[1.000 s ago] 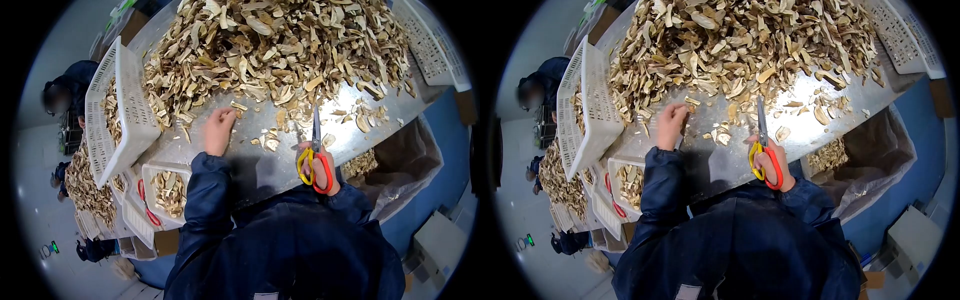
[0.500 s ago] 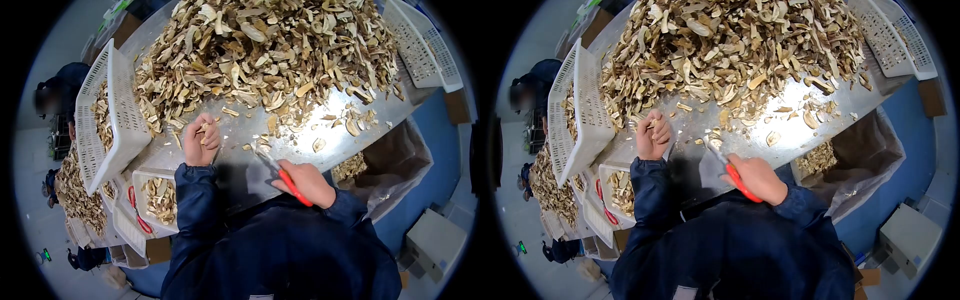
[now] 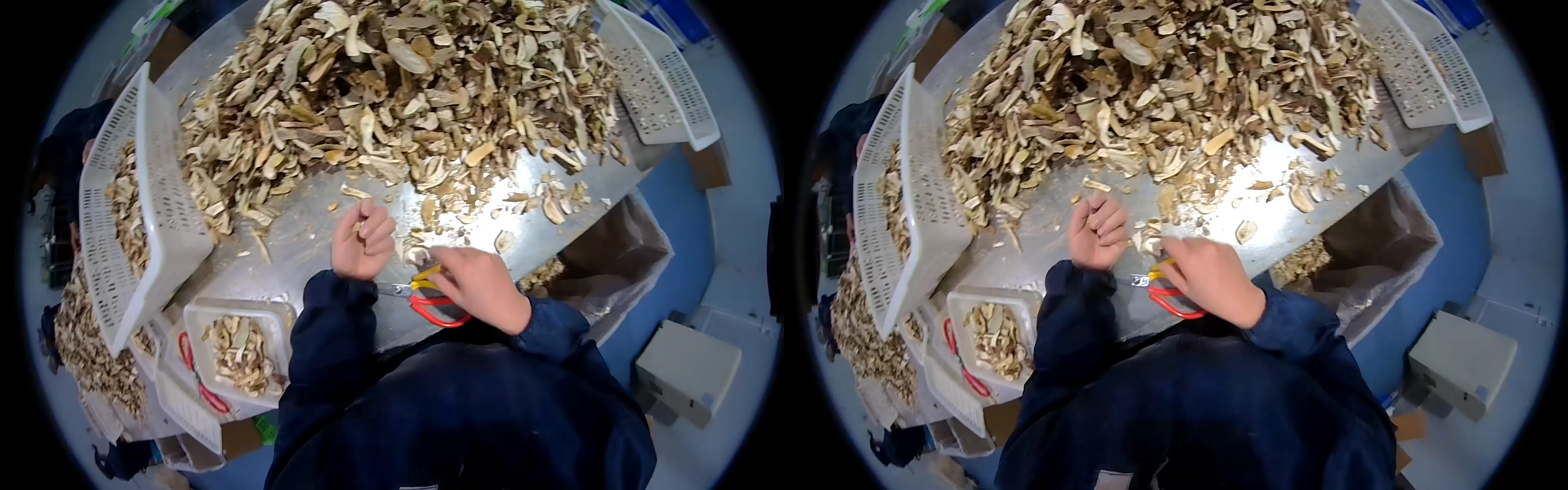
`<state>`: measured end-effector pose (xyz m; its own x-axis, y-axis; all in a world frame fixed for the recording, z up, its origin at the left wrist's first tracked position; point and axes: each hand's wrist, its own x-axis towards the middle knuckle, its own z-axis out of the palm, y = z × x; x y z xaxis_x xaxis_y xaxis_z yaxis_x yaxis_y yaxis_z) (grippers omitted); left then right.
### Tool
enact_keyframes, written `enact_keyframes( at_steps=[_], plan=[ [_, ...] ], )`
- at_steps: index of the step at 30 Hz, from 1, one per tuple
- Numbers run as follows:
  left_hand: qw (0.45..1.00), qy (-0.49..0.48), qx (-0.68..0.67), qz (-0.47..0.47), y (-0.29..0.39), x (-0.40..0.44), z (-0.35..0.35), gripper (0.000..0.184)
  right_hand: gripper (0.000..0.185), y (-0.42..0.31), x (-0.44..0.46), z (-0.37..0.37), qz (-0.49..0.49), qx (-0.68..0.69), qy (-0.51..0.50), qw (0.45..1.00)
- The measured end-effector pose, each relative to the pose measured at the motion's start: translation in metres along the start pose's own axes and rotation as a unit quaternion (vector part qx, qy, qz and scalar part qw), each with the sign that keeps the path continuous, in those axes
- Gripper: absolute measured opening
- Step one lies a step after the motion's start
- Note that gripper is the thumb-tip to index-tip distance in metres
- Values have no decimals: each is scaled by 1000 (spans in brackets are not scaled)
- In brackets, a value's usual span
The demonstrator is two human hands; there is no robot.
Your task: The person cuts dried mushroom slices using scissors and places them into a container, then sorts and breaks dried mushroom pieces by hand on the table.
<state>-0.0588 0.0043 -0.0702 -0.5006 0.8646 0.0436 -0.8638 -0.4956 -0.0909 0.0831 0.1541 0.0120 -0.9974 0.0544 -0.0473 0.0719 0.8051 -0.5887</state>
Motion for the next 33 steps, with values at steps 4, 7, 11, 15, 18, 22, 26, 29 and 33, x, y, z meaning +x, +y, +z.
enact_keyframes(
  at_steps=[4, 7, 11, 15, 18, 22, 26, 29, 33],
  plan=[
    [999, 30, -9, 14, 4, -4, -1, 14, 32, 14, 47, 12, 68, -88, 95, 989],
    [999, 40, 3, 13, 7, -6, -4, 19, 38, 11, 70, 24, 112, -188, 64, 974],
    [981, 155, 106, 53, 2, -7, -13, 33, 29, 17, 77, 30, 122, -208, 76, 968],
    [975, 162, 146, 41, 0, -2, 4, 41, 24, 17, 73, 10, 137, -32, 78, 987],
    [981, 143, 133, 18, 0, -1, 12, 41, 28, -2, 77, -13, 172, 88, 70, 979],
    [981, 153, 119, 15, 2, -3, -1, 29, 36, 41, 106, -9, 185, -80, 178, 963],
    [990, 84, 114, 1, 3, -7, -10, 20, 36, 55, 114, 7, 187, -94, 142, 967],
    [964, 111, 243, -11, 5, -7, 1, 19, 27, 65, 107, 11, 214, 191, 149, 946],
    [932, 174, 315, 43, -1, -4, 14, 18, 12, 19, 84, -5, 260, 528, 85, 804]
  ],
)
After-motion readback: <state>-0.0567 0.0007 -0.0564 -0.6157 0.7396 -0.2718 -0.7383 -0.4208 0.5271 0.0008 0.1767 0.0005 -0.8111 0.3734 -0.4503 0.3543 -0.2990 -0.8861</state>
